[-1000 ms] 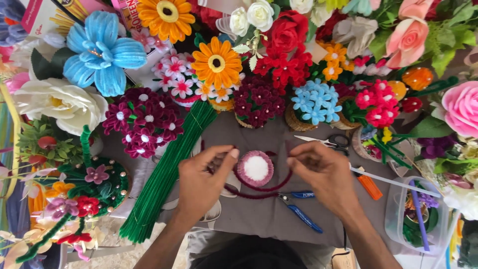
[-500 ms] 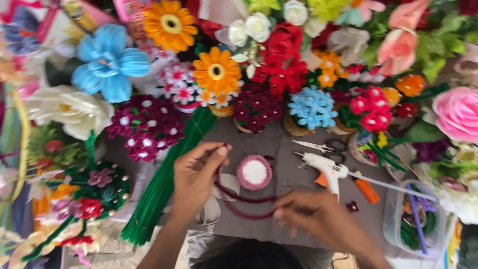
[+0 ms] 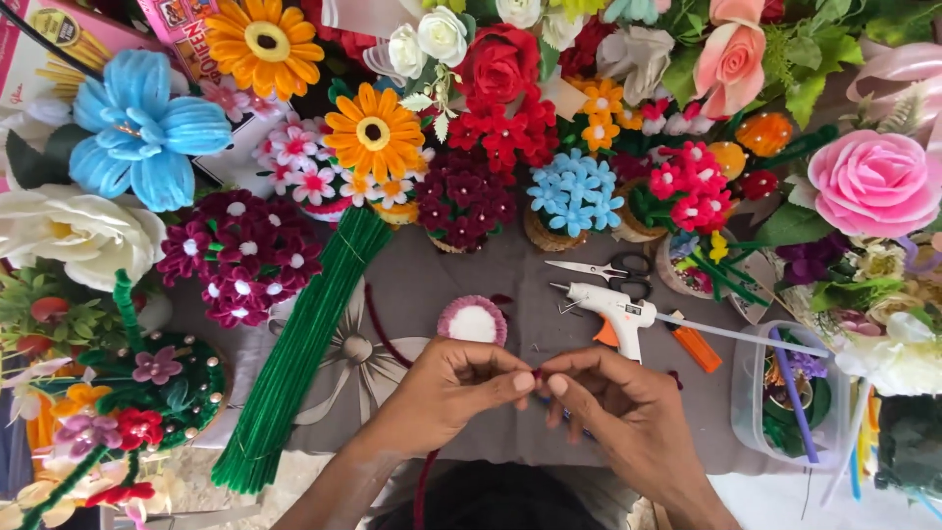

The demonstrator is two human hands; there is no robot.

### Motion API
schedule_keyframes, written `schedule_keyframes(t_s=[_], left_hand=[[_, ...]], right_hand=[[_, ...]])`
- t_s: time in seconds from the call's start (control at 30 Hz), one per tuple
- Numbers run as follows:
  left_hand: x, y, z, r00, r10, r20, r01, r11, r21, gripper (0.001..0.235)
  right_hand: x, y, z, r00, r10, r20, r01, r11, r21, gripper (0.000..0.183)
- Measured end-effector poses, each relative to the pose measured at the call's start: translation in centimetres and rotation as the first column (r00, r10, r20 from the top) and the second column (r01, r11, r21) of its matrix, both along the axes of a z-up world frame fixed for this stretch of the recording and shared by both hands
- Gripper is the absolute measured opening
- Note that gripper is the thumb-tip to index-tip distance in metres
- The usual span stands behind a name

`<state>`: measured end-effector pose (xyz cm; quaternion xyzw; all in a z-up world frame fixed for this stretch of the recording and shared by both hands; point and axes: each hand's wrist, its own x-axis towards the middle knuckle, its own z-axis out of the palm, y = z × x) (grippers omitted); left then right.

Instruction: Using a hot glue gun to attach a pink decorative base to a wire stem as part of a floral craft assembly.

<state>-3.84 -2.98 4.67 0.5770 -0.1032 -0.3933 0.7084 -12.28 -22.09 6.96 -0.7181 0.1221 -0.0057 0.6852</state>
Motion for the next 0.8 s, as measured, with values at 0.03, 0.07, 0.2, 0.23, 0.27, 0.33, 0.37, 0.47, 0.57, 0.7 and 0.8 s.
schedule_keyframes(t_s=[0.03,0.07,0.2,0.23,0.27,0.33,0.37,0.47,0.57,0.7,0.8], left_hand=[[-0.1,-0.1,-0.2,0.999,-0.035,-0.006,0.035,0.999,-0.026,0.026],[-0.1,-0.2,-0.4,0.998,-0.070,-0.010,0.069,0.996,-0.053,0.027],[0.1,-0.3,-0.2,0.996,-0.094,0.000,0.093,0.994,-0.054,0.025],[0.1,-0.3,-0.2,0.995,-0.096,0.006,0.096,0.994,-0.048,0.024],[0.1,-0.2,-0.3,0.995,-0.099,0.011,0.099,0.994,-0.043,0.024],[0.1,-0.3,-0.2,0.996,-0.088,0.014,0.088,0.996,-0.009,0.023],[0.1,-0.4,-0.2,0.997,-0.073,0.021,0.073,0.997,0.023,0.022],[0.3,-0.5,0.0,0.997,-0.067,0.042,0.063,0.994,0.092,0.020],[0.3,-0.4,-0.3,0.996,-0.089,-0.012,0.090,0.989,0.115,0.021],[0.2,-0.3,-0.5,0.996,-0.088,-0.002,0.088,0.992,0.095,0.021],[0.0,-0.4,-0.8,0.996,-0.083,-0.015,0.084,0.992,0.093,0.023]], right_hand=[[0.1,-0.1,0.1,1.000,0.014,-0.023,-0.015,1.000,-0.015,0.022],[0.2,-0.2,0.2,0.999,0.029,-0.046,-0.030,0.999,-0.029,0.023],[0.5,-0.8,0.1,0.993,0.062,-0.098,-0.065,0.997,-0.031,0.018],[0.6,-0.9,0.0,0.992,0.081,-0.097,-0.081,0.997,0.000,0.019],[0.6,-1.0,-0.1,0.990,0.100,-0.096,-0.098,0.995,0.031,0.019],[0.7,-1.2,0.1,0.986,0.109,-0.128,-0.110,0.994,0.002,0.019],[0.9,-1.3,0.2,0.980,0.122,-0.158,-0.128,0.991,-0.027,0.019],[0.9,-1.8,-0.1,0.966,0.123,-0.228,-0.141,0.988,-0.065,0.019],[1.0,-2.2,-0.8,0.964,0.190,-0.185,-0.190,0.982,0.016,0.017],[0.9,-2.3,-1.5,0.959,0.217,-0.180,-0.215,0.976,0.030,0.017],[0.8,-2.3,-1.5,0.951,0.235,-0.203,-0.246,0.969,-0.031,0.014]])
